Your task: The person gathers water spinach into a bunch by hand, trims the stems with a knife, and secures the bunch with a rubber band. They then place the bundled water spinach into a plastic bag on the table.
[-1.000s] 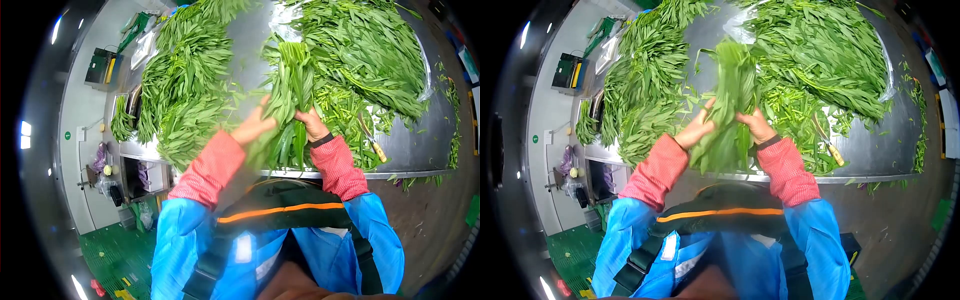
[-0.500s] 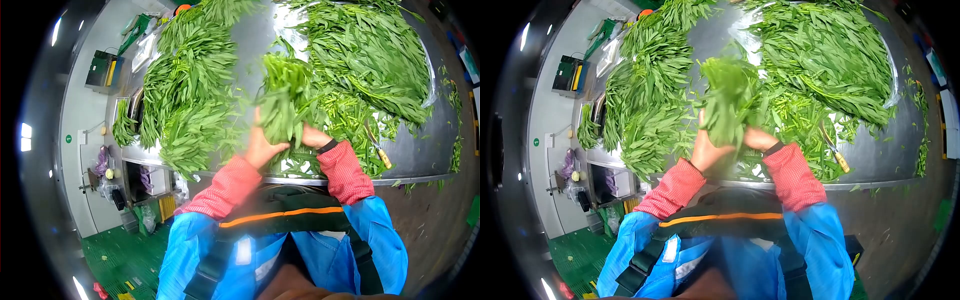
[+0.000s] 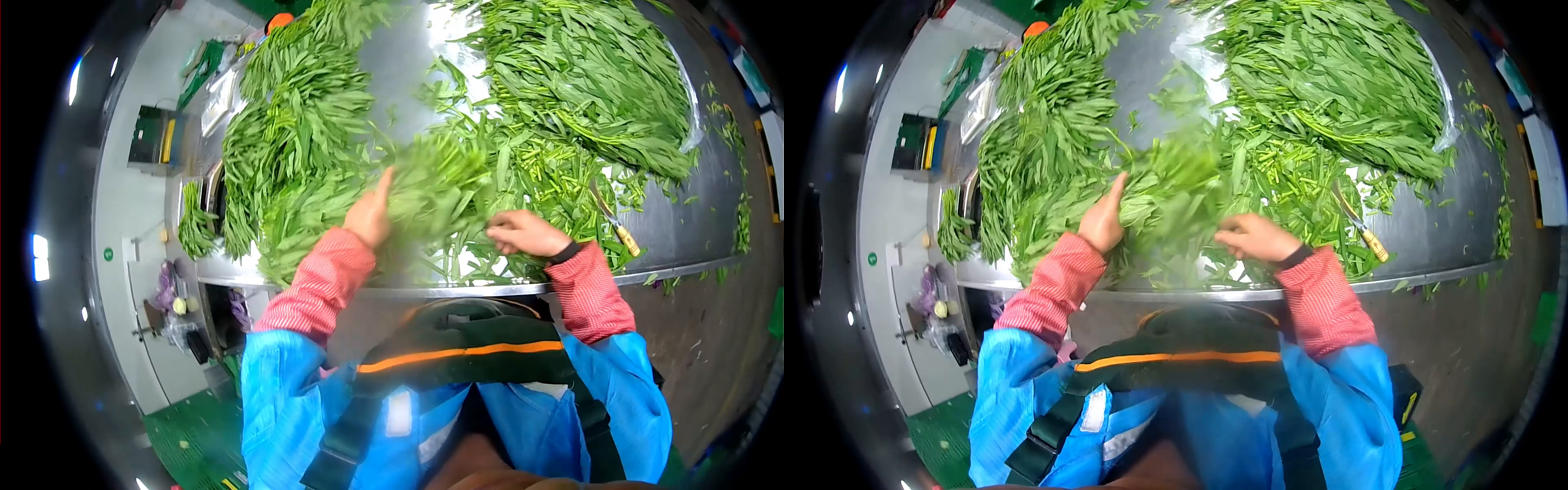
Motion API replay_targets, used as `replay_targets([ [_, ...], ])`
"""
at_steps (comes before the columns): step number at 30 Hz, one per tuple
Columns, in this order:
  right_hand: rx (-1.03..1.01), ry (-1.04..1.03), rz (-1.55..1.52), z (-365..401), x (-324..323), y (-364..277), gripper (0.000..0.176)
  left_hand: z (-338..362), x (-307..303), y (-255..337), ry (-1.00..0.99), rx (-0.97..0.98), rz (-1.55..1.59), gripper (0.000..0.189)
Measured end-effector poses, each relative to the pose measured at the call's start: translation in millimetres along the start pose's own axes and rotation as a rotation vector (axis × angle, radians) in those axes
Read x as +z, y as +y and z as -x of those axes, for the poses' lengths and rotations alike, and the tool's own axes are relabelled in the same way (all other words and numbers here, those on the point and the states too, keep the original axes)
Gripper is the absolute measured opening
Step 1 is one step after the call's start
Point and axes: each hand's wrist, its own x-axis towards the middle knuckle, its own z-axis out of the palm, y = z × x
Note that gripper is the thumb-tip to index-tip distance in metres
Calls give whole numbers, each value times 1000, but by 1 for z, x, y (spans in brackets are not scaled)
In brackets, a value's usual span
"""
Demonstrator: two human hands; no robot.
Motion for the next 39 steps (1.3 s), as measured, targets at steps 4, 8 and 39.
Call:
replay_targets([
  [4, -170, 678, 289, 8, -29, -24, 70, 10, -8, 5, -26, 4, 131, 101],
  [8, -334, 858, 614, -32, 15, -28, 64, 17, -28, 33, -98, -101, 369, 104],
  [39, -413, 707, -706, -11, -46, -57, 15, 44, -47, 34, -55, 287, 175, 80],
])
